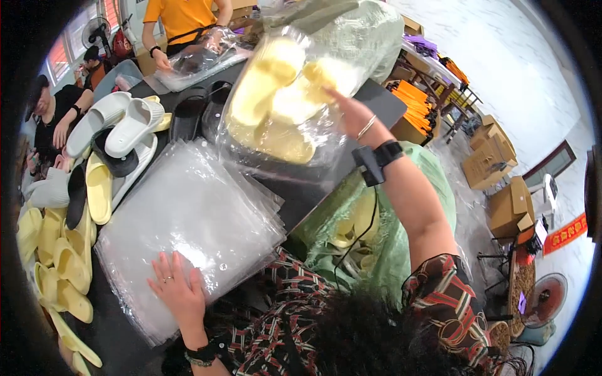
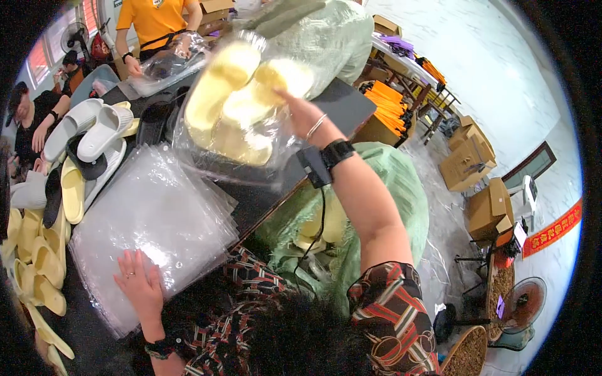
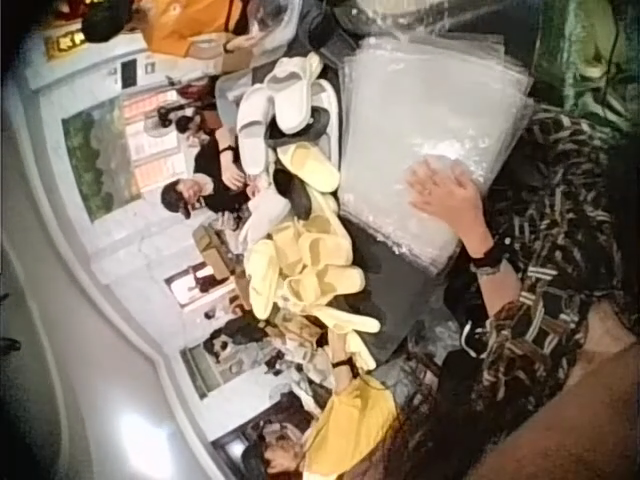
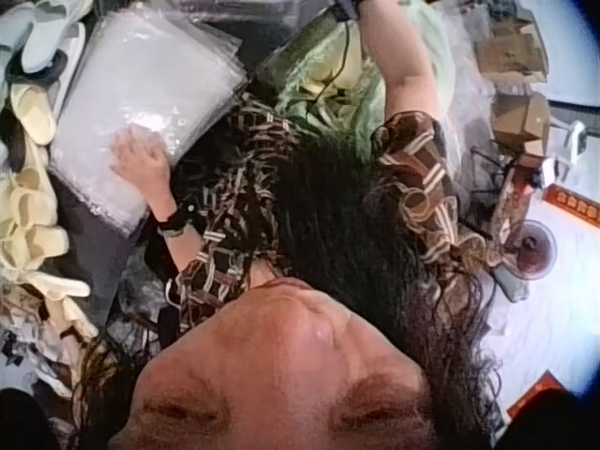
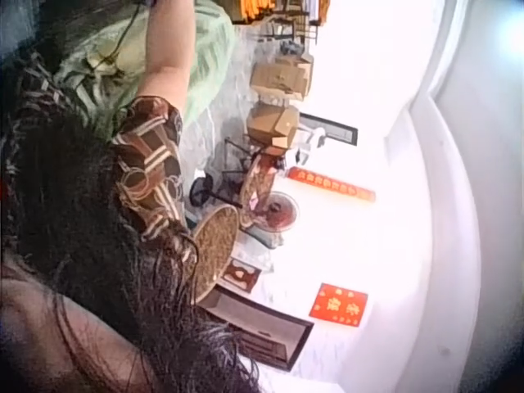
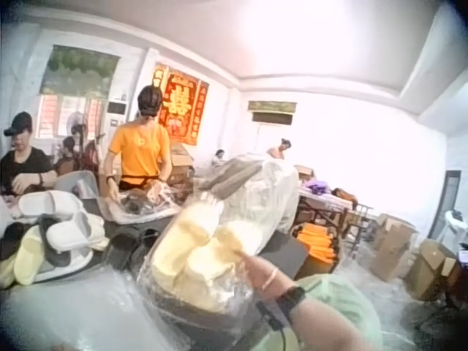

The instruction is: The recorder is sorting and packing various pairs of slides/sandals into plastic bags.

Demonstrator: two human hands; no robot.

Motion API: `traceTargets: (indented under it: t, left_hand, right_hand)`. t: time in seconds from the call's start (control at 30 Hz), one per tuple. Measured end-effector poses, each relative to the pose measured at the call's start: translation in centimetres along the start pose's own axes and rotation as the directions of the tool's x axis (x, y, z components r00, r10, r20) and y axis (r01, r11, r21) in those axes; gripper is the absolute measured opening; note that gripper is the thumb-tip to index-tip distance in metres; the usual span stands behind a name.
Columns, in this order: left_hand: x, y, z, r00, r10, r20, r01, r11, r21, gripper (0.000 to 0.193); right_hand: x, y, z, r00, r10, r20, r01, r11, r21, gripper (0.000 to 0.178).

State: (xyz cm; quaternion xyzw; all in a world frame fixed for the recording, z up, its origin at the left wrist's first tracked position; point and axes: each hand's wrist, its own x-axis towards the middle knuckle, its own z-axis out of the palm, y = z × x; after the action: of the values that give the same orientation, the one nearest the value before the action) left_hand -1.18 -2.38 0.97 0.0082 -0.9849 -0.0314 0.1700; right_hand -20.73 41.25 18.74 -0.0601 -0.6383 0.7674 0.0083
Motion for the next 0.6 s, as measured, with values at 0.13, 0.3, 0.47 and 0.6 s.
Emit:
traceTargets:
  t: [0.13,0.3,0.47,0.6]
  left_hand:
    - [0.0,0.2,-0.1,1.0,0.005,0.011,-0.005,1.0,-0.002,0.054]
    - [0.0,0.2,0.8,0.998,0.033,0.055,-0.032,0.999,-0.018,0.053]
    - [0.0,-0.2,0.4,0.998,-0.002,0.062,-0.001,0.999,0.053,0.054]
    - [0.0,-0.4,0.8,0.998,0.021,0.055,-0.027,0.995,0.101,0.05]
  right_hand:
    - [6.0,9.1,-6.9,0.915,0.297,0.272,-0.353,0.917,0.187,0.047]
    - [-2.0,8.6,-6.4,0.977,0.204,-0.063,-0.209,0.974,-0.087,0.035]
    - [-9.2,10.4,-14.7,0.945,0.281,0.166,-0.255,0.953,-0.165,0.019]
    - [-13.7,19.5,-18.1,0.797,0.573,0.192,-0.564,0.819,-0.101,0.023]
